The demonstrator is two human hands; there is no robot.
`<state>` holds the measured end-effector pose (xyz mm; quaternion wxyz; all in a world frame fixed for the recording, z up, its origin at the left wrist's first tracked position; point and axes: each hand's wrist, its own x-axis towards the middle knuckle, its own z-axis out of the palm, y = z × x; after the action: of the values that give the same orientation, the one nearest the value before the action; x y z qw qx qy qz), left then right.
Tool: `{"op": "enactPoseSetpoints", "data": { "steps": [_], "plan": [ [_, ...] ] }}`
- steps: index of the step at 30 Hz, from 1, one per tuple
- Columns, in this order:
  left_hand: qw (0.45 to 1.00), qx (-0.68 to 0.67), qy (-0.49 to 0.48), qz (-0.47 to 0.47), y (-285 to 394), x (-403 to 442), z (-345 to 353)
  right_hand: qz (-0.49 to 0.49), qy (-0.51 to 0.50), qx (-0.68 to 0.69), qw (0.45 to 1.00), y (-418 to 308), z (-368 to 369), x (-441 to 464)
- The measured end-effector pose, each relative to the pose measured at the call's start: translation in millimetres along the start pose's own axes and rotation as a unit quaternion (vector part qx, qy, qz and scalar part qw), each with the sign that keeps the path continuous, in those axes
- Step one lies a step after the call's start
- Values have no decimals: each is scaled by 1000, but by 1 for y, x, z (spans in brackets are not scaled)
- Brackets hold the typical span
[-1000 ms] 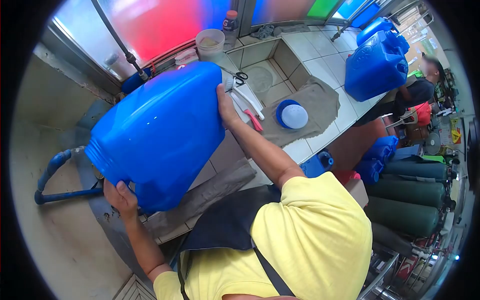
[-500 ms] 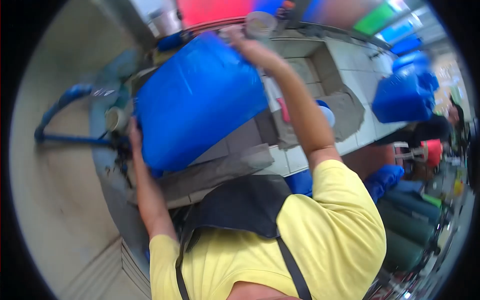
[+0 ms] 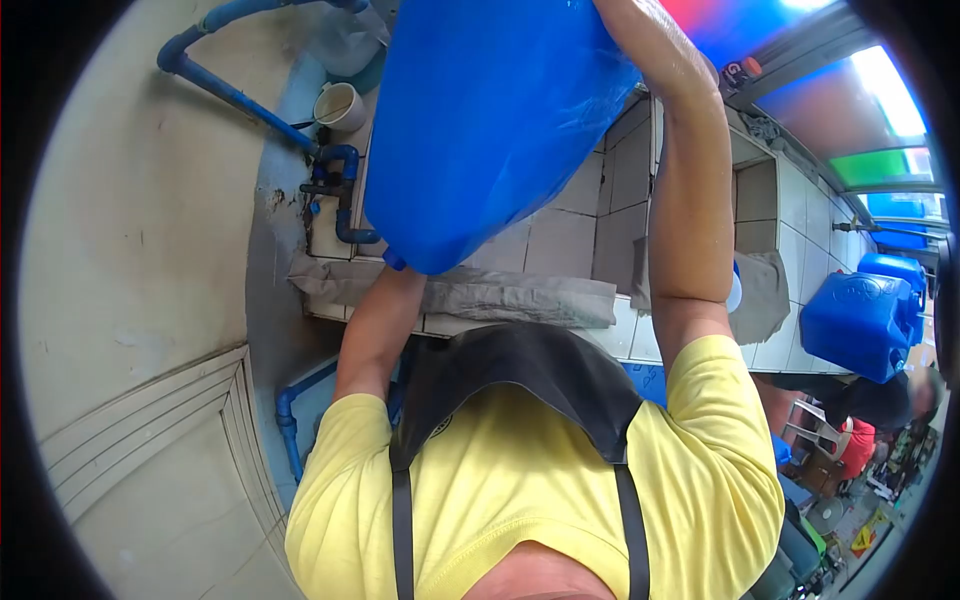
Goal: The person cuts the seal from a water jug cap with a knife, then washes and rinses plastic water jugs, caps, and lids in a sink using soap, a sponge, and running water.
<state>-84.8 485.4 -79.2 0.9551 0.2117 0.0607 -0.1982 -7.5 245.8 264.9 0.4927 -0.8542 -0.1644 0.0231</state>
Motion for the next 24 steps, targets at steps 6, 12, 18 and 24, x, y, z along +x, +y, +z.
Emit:
{"op": "enactPoseSetpoints", "data": {
  "steps": [6, 12, 18, 24],
  "plan": [
    [1000, -17, -18, 11, -18, 19, 19, 3, 18, -27, 999, -20, -7, 3],
    [993, 68, 0, 101, 23, 51, 23, -32, 143, 80, 986, 24, -36, -6],
    [922, 304, 39, 239, 155, 102, -4, 164, 108, 305, 932, 193, -51, -61],
    [764, 592, 253, 53, 173, 141, 50, 514, -63, 192, 833, 312, 66, -129]
  ]
}}
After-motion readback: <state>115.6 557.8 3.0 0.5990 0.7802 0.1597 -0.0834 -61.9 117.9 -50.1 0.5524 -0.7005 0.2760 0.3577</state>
